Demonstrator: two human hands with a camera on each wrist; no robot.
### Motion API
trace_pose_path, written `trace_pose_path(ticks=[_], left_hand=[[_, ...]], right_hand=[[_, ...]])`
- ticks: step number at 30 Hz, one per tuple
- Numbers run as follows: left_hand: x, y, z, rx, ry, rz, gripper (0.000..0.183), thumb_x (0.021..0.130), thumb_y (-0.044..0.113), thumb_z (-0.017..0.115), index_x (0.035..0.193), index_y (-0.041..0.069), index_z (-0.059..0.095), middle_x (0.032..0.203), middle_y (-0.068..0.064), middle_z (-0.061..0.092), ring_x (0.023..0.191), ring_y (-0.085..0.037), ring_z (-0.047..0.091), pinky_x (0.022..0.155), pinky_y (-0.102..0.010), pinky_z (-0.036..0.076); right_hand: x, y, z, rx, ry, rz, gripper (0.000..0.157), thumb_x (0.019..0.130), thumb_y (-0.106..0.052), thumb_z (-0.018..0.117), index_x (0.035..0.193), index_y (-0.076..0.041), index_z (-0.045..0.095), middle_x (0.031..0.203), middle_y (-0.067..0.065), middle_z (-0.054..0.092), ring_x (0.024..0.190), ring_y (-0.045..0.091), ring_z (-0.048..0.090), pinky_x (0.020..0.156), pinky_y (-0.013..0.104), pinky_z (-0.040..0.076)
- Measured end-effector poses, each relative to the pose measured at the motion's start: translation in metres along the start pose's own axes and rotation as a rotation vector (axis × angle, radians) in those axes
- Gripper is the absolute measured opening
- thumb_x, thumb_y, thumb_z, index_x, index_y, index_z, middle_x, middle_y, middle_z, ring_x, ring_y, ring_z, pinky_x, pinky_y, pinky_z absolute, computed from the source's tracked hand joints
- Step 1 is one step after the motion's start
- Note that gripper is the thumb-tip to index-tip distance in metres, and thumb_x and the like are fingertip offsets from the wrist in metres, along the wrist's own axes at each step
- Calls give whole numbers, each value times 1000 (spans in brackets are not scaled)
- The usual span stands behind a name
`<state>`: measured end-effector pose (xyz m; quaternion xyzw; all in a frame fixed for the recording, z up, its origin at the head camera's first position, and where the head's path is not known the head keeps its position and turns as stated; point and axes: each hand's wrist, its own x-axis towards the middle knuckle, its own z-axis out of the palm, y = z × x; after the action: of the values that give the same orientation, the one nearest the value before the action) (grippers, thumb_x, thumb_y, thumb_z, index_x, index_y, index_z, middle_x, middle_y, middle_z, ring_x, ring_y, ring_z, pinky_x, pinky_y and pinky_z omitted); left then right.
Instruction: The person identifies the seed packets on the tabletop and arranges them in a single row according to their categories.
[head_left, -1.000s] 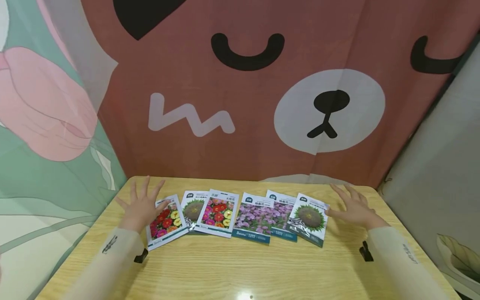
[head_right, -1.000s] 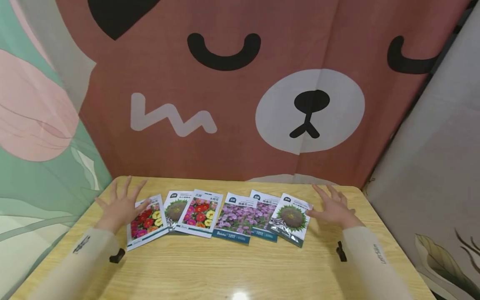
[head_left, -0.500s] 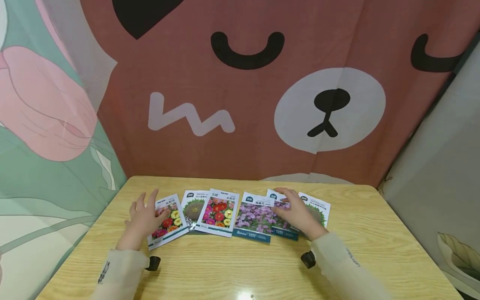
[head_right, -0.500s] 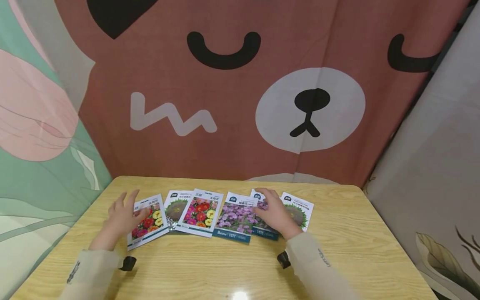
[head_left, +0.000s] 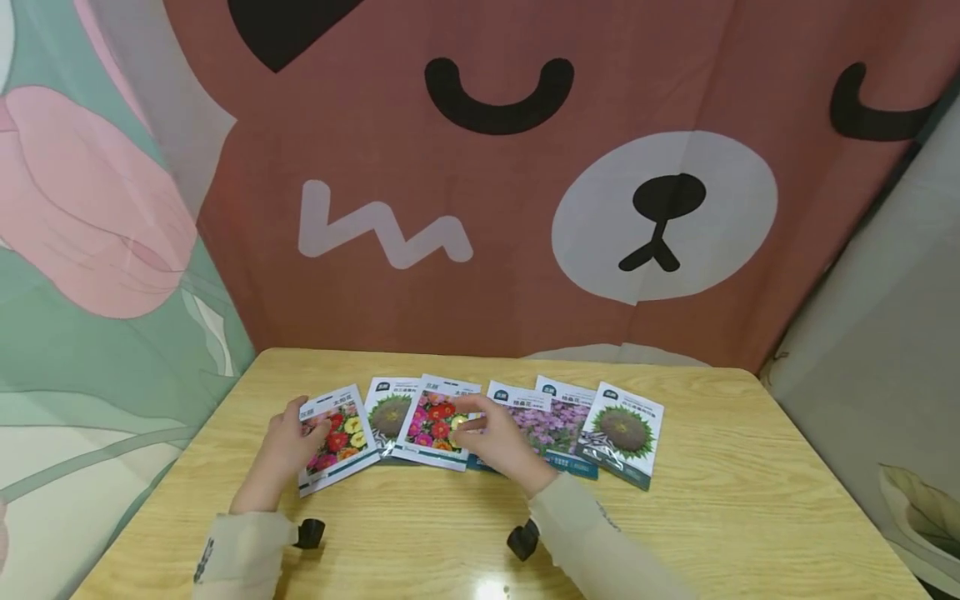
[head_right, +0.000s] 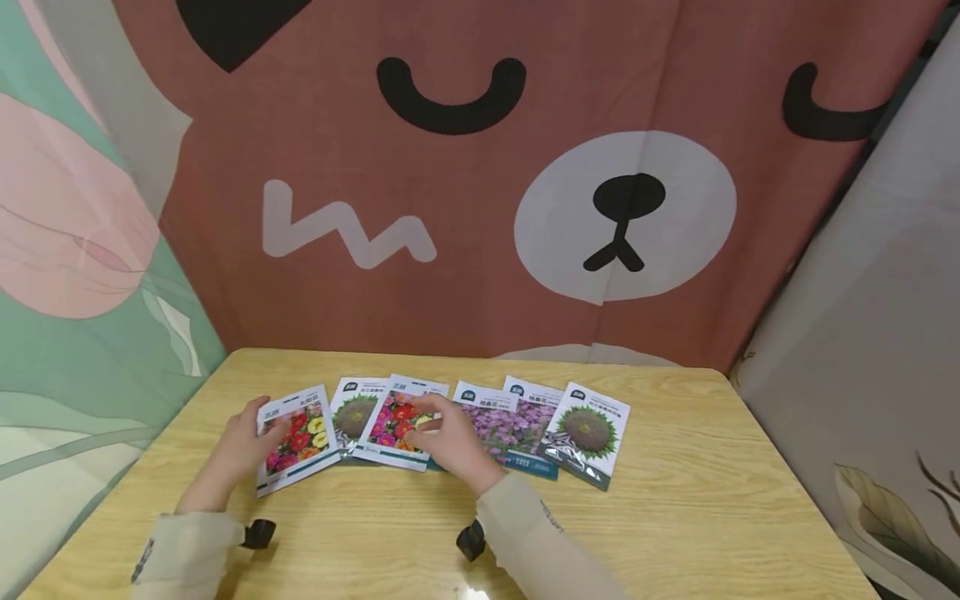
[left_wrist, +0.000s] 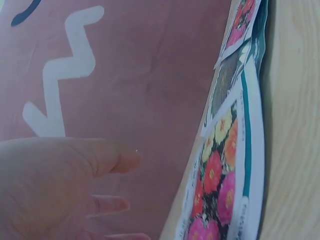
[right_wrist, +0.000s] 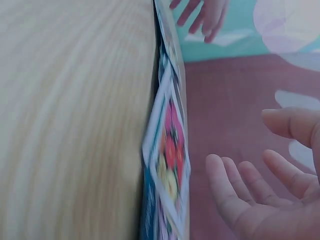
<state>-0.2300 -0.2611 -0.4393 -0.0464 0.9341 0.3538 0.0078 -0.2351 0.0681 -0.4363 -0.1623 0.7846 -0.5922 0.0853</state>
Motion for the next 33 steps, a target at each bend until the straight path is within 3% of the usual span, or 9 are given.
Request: trace_pose_path(ticks=[6, 11, 19, 25, 33], left_hand=[[0, -9, -7, -35, -48, -65, 75, 108, 34, 44, 151, -17, 12, 146, -50, 24, 136, -63, 28, 112, -68, 29], [0, -10, -11, -92, -93, -103, 80, 108, 40, 41, 152, -16, 6, 149, -49, 19, 139, -62, 23, 113, -67, 27], [-1, -10, -13, -156, -145, -125, 78, 108, 37, 39, 154, -14, 2, 151, -50, 12, 141, -62, 17, 115, -68, 21], [-1, -10, -12, -172, -170, -153, 80, 108, 39, 39, 155, -11, -2, 153, -48, 9, 144, -60, 14, 117, -67, 19], [0, -10, -10, -240, -164, -169, 79, 108, 36, 41, 156, -9, -2, 154, -47, 8, 142, -59, 19, 108, -65, 38]], right_hand=[[6, 0, 41, 21, -3, -16, 45, 91, -6, 75, 133, -1, 61, 134, 21, 60, 108, 33, 65, 78, 35, 59], [10, -2, 67, 80, -4, 9, 44, 90, -4, 73, 132, 2, 62, 132, 21, 61, 108, 31, 67, 83, 36, 59], [18, -10, 101, 202, -25, 112, 44, 92, -6, 67, 135, 3, 60, 132, 19, 61, 102, 25, 69, 82, 35, 60], [21, -13, 116, 251, -20, 167, 42, 93, -5, 64, 134, 5, 59, 129, 18, 63, 109, 25, 66, 85, 37, 60], [20, -15, 122, 369, 12, 237, 39, 90, 1, 63, 128, 8, 62, 119, 18, 66, 101, 26, 69, 86, 40, 60]])
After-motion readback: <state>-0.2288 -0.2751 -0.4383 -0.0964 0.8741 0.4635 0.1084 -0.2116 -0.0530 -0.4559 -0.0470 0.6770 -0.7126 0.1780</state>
